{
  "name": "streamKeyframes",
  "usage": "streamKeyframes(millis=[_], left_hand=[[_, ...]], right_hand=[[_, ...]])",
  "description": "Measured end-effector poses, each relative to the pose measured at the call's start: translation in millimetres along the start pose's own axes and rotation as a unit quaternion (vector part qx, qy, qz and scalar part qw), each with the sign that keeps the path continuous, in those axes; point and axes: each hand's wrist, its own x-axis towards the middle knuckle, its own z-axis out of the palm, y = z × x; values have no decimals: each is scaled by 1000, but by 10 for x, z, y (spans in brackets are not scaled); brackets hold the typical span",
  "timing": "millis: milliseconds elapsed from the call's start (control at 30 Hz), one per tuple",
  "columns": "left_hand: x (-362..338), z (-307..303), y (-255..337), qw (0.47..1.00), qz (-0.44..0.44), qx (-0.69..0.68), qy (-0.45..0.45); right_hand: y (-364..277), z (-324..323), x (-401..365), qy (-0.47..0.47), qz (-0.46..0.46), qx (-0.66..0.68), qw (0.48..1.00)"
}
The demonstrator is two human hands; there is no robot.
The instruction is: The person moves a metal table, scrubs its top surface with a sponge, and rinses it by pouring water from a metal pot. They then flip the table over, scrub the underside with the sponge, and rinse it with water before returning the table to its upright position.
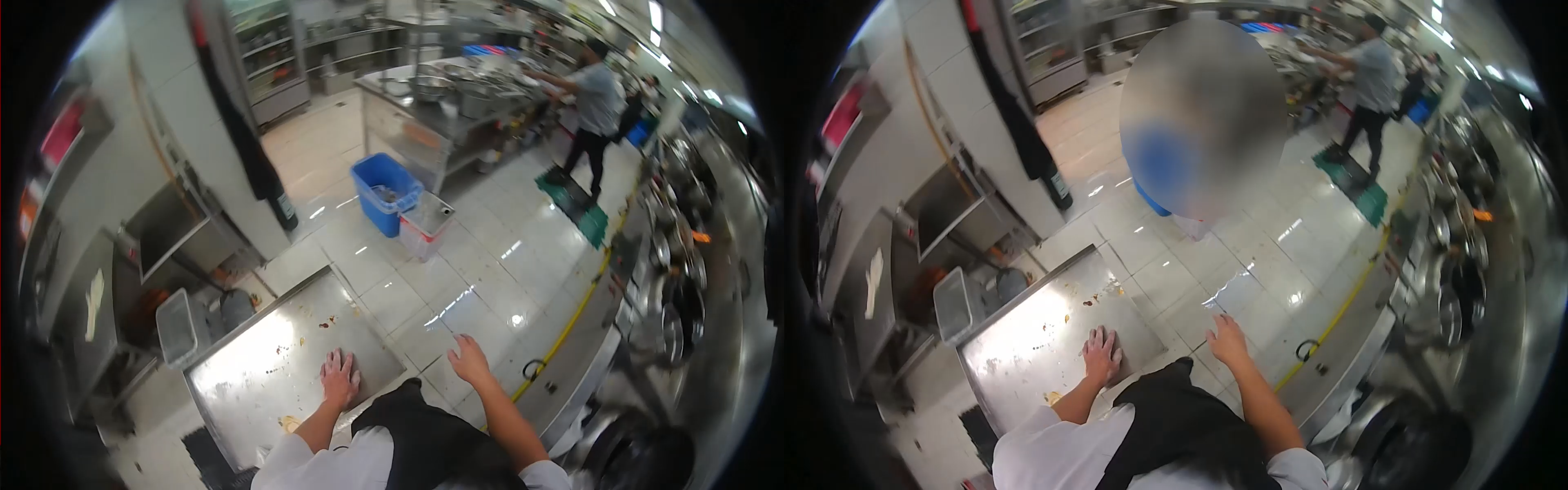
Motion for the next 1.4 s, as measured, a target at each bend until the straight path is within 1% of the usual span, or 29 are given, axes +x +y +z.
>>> streamKeyframes(millis=[67,133,167,233,300,333,367,400,467,500,533,567,600,633,667,700,733,800,833,900,1000,1033,1067,1100,1133,1200,1267,1333,1400], left_hand=[[68,6,41,1000,-2,-8,12],[152,29,131,999,-35,-5,20],[178,96,141,998,-53,-7,27],[284,190,225,995,-92,-14,30],[389,186,324,990,-122,-19,63],[417,124,404,986,-143,-21,83],[444,78,461,982,-158,-21,105],[483,153,459,971,-208,-29,111],[463,290,515,943,-261,-138,154],[368,279,621,926,-304,-145,169],[267,170,791,863,-388,-138,291],[169,82,954,780,-462,-120,405],[28,44,1089,757,-493,-116,413],[-148,35,1240,676,-567,-58,468],[-321,95,1389,586,-629,2,511],[-483,302,1494,526,-668,-8,526],[-648,587,1577,466,-700,-19,541],[-940,1236,1792,416,-749,-56,512],[-1026,1446,1910,405,-753,-59,515],[-1143,1774,2048,326,-803,-223,447],[-1147,2268,2032,325,-801,-266,427],[-1139,2422,1980,344,-791,-290,415],[-1088,2575,1910,332,-789,-308,415],[-1056,2714,1776,353,-781,-327,399],[-1038,2877,1623,375,-771,-345,382],[-967,3173,1242,365,-754,-383,389],[-842,3437,770,410,-739,-404,349],[-694,3647,278,442,-709,-417,358],[-349,4060,-244,477,-668,-396,412]], right_hand=[[-167,-7,438,-39,-70,-6,997],[-458,33,864,-79,-137,-11,987],[-581,93,1045,-122,-178,-19,976],[-766,282,1355,-119,-302,-2,946],[-1000,490,1596,-174,-377,-6,909],[-1143,597,1655,-225,-407,-7,885],[-1301,701,1708,-236,-450,-1,861],[-1429,812,1735,-240,-491,6,837],[-1659,999,1737,-306,-554,9,774],[-1764,1107,1704,-332,-586,18,739],[-1838,1204,1655,-361,-605,15,710],[-1916,1297,1605,-384,-628,15,677],[-2001,1408,1535,-403,-648,17,646],[-2077,1516,1452,-424,-660,14,621],[-2132,1620,1359,-424,-697,16,578],[-2156,1721,1255,-422,-731,19,536],[-2168,1814,1141,-434,-738,15,517],[-2201,1989,924,-444,-770,-19,458],[-2225,2070,826,-446,-775,-24,448],[-2272,2233,638,-401,-819,-38,409],[-2371,2521,457,-388,-832,-14,397],[-2373,2557,429,-391,-833,-32,389],[-2396,2597,405,-373,-844,-37,383],[-2455,2663,356,-354,-856,-36,376],[-2500,2695,304,-356,-859,-48,366],[-2499,2675,257,-348,-854,-76,379],[-2514,2723,280,-349,-853,-107,373],[-2502,2761,285,-354,-849,-116,375],[-2485,2824,338,-352,-855,-117,363]])
